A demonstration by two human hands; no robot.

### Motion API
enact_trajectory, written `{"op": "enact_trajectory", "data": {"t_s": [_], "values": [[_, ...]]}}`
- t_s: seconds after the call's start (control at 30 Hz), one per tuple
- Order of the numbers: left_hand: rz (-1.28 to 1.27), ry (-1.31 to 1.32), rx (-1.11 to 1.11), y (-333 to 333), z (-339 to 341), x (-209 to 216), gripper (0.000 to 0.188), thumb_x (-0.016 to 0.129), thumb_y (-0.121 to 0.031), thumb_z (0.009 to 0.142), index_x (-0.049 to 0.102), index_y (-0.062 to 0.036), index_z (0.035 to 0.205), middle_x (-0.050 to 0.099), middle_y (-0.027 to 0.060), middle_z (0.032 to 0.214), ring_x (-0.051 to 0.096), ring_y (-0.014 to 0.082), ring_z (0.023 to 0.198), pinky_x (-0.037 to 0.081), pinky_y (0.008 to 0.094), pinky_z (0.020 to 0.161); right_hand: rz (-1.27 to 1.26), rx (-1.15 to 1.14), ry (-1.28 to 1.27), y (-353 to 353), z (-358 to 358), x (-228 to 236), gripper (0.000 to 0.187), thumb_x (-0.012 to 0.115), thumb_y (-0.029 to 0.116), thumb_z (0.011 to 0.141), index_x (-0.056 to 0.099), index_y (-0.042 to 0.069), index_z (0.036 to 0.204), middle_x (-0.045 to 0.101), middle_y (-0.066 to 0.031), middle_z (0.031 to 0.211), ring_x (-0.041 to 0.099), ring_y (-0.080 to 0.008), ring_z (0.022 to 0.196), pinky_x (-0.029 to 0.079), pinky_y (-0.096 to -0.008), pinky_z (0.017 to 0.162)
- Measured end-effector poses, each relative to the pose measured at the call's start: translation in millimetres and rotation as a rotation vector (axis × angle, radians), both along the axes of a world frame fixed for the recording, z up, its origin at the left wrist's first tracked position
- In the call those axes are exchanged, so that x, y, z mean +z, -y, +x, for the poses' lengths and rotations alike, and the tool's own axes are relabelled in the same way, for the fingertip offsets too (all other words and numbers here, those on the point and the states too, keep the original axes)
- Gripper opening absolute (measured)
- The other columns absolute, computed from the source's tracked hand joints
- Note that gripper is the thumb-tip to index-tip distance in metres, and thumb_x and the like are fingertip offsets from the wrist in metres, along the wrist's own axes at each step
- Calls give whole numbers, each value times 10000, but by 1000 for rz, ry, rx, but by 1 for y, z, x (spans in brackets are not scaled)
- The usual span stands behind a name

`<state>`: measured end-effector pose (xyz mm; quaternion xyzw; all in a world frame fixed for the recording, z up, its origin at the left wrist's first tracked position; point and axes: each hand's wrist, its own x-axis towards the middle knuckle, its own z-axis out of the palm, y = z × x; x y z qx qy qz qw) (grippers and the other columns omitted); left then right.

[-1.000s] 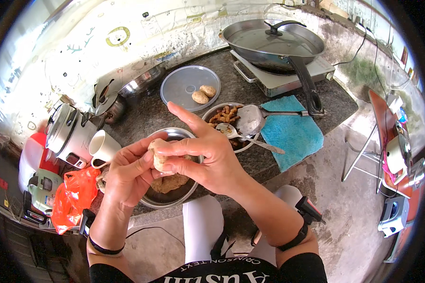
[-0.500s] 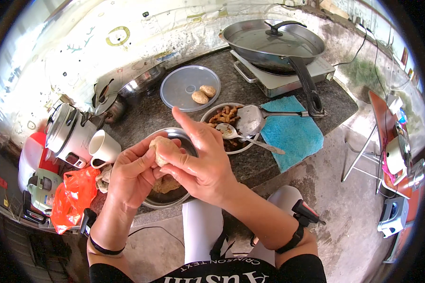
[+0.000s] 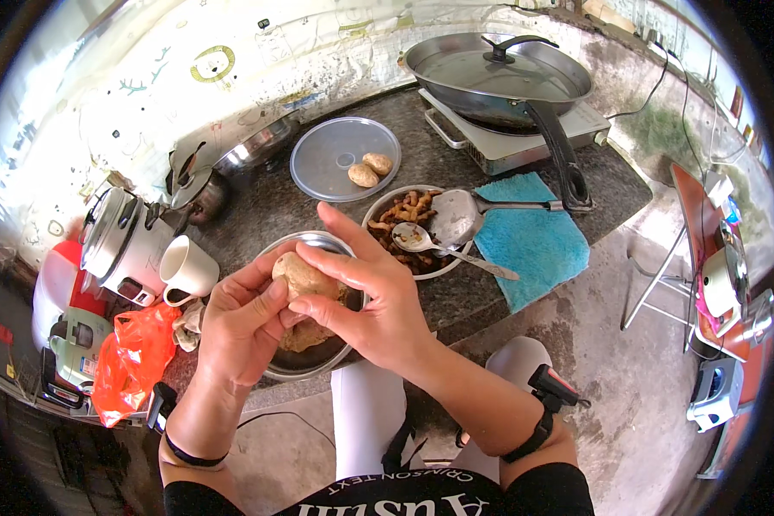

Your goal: The person forms a flatbread into a cup shape, spoons cooked meat and sauce into it, and folds the edges to seal the filling. The process is repeated with a second flatbread.

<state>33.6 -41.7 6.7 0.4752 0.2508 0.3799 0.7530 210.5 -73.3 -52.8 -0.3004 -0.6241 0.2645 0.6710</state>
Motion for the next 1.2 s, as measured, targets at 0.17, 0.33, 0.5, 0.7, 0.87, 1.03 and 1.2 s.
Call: {"op": "enact_trajectory", "data": {"t_s": [0.17, 0.33, 0.5, 0.7, 0.87, 1.03, 1.2], "values": [[208, -93, 23, 4, -3, -2, 509, 597, 43, 952, 452, 39, 1441, 629, 161, 1270, 637, 205, 1139, 537, 344, 993, -122, 127, -152, 3, 3, 4, 427, 773, 30, 826, 692, 51, 1245, 429, -216, 1522, 430, -294, 1405, 360, -388, 1122], [508, -286, 65, 6, -4, -3, 574, 575, 112, 936, 405, 29, 1477, 591, 163, 1340, 599, 201, 1197, 506, 329, 1028, -7, -106, 151, 5, 11, 20, 341, 767, 47, 825, 748, 114, 1159, 414, -239, 1520, 508, -314, 1342, 449, -369, 1046], [546, -282, 27, 7, -3, -4, 620, 574, 119, 936, 348, 28, 1506, 553, 194, 1386, 570, 224, 1245, 483, 341, 1050, 42, -146, 246, 5, 13, 26, 247, 749, 40, 822, 765, 63, 1068, 405, -238, 1531, 492, -317, 1366, 380, -407, 1114], [487, -289, 10, 5, -2, -2, 719, 566, 131, 931, 219, 18, 1550, 576, 214, 1349, 578, 229, 1231, 490, 342, 1036, 1, -130, 200, 5, 15, 28, 230, 742, 9, 813, 769, 73, 1033, 396, -224, 1538, 440, -318, 1407, 485, -355, 1015], [494, -301, -12, 10, -3, 5, 860, 562, 137, 927, 31, -21, 1585, 597, 222, 1315, 598, 218, 1191, 504, 333, 1009, -84, 21, 156, 6, 20, 31, 214, 751, 10, 809, 769, 70, 1014, 412, -220, 1529, 430, -321, 1408, 457, -397, 1043], [486, -287, -41, 9, 0, 3, 912, 579, 134, 919, -18, -37, 1587, 594, 231, 1317, 609, 222, 1175, 505, 336, 998, -34, -3, 193, 6, 19, 26, 206, 744, 4, 819, 767, 66, 1014, 422, -214, 1524, 462, -342, 1371, 399, -427, 1097], [457, -261, -38, 7, 0, 1, 925, 590, 134, 911, -17, -38, 1588, 603, 246, 1300, 618, 236, 1167, 503, 350, 1003, -44, 4, 136, 2, 21, 25, 205, 752, 54, 832, 762, 53, 1037, 416, -203, 1534, 463, -309, 1377, 400, -418, 1093]]}}
